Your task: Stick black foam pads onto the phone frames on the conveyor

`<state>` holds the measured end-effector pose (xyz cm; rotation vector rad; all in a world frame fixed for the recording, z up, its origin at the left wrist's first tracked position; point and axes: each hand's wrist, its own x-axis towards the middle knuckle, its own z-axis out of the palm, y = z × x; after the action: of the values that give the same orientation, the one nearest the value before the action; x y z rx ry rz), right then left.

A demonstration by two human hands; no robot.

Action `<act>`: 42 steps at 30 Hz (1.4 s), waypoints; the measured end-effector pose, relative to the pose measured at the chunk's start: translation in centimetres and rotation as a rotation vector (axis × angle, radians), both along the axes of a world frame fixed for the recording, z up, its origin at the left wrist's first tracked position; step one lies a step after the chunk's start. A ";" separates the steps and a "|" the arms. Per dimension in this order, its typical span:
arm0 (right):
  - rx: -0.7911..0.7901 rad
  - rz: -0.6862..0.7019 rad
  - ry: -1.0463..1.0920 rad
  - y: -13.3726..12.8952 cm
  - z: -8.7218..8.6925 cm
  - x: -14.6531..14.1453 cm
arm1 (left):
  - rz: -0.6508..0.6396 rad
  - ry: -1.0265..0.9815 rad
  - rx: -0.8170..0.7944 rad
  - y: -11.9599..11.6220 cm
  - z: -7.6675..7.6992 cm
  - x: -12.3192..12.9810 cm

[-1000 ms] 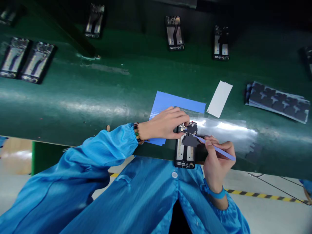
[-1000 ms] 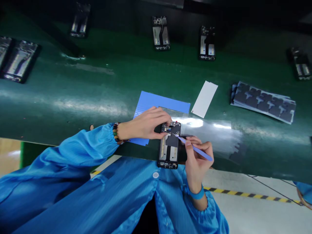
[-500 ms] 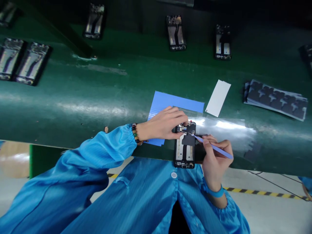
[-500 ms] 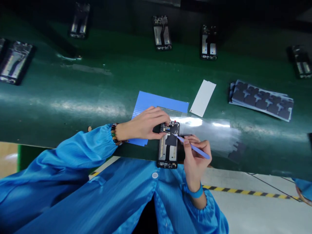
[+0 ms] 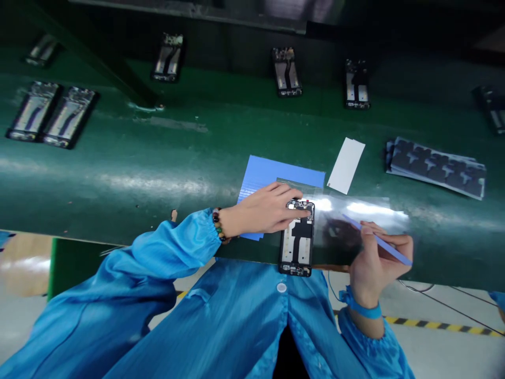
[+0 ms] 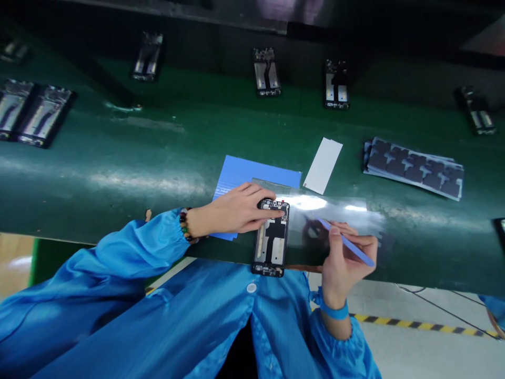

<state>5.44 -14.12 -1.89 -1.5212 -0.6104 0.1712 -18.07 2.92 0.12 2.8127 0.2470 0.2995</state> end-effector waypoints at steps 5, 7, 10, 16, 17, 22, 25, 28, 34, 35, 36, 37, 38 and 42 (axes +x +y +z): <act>-0.078 -0.043 -0.097 -0.2 -1.3 3.3 | -0.161 -0.038 0.064 -6.1 -0.5 -1.5; -0.017 -0.076 -0.108 0.0 -1.6 3.6 | -0.129 -0.106 0.121 -8.0 -0.3 -1.8; 0.110 -0.170 -0.137 0.1 -1.5 3.6 | -0.136 -0.270 0.157 -8.1 1.6 -2.1; -0.063 -0.220 -0.169 -1.9 -1.2 3.4 | 0.304 -0.257 0.085 4.3 5.4 -2.1; -0.082 -0.183 -0.201 -2.4 -1.4 3.4 | 0.414 -0.273 0.068 7.7 5.2 -1.9; -0.111 0.043 -0.462 -4.1 -3.3 3.3 | 0.738 -0.154 -0.101 22.5 2.2 -1.9; -0.088 0.054 -0.513 -4.2 -4.0 3.3 | 0.833 0.020 -0.089 26.4 1.5 -1.3; -0.065 0.035 -0.502 -4.2 -4.1 3.2 | 0.895 0.079 -0.045 27.4 1.5 2.3; -0.082 0.060 -0.519 -4.1 -3.5 2.9 | 1.035 0.076 -0.097 26.2 -0.3 15.7; -0.086 0.063 -0.516 -4.1 -3.4 2.9 | 1.078 0.063 -0.101 25.9 -0.6 17.6; -0.090 0.061 -0.508 -4.1 -3.4 2.9 | 1.112 0.042 -0.104 25.7 -0.9 19.1; -0.090 0.053 -0.500 -4.0 -3.3 2.8 | 1.130 0.015 -0.107 25.6 -1.0 20.2; -0.086 0.043 -0.494 -4.0 -3.3 2.8 | 1.137 -0.012 -0.119 25.7 -1.1 21.1; -0.074 0.017 -0.485 -3.8 -3.4 3.0 | 1.060 -0.128 -0.290 27.0 0.1 21.2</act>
<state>8.48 -17.92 -5.33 -1.6395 -1.0089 -0.1713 3.18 29.91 0.26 2.1145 1.5841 0.5881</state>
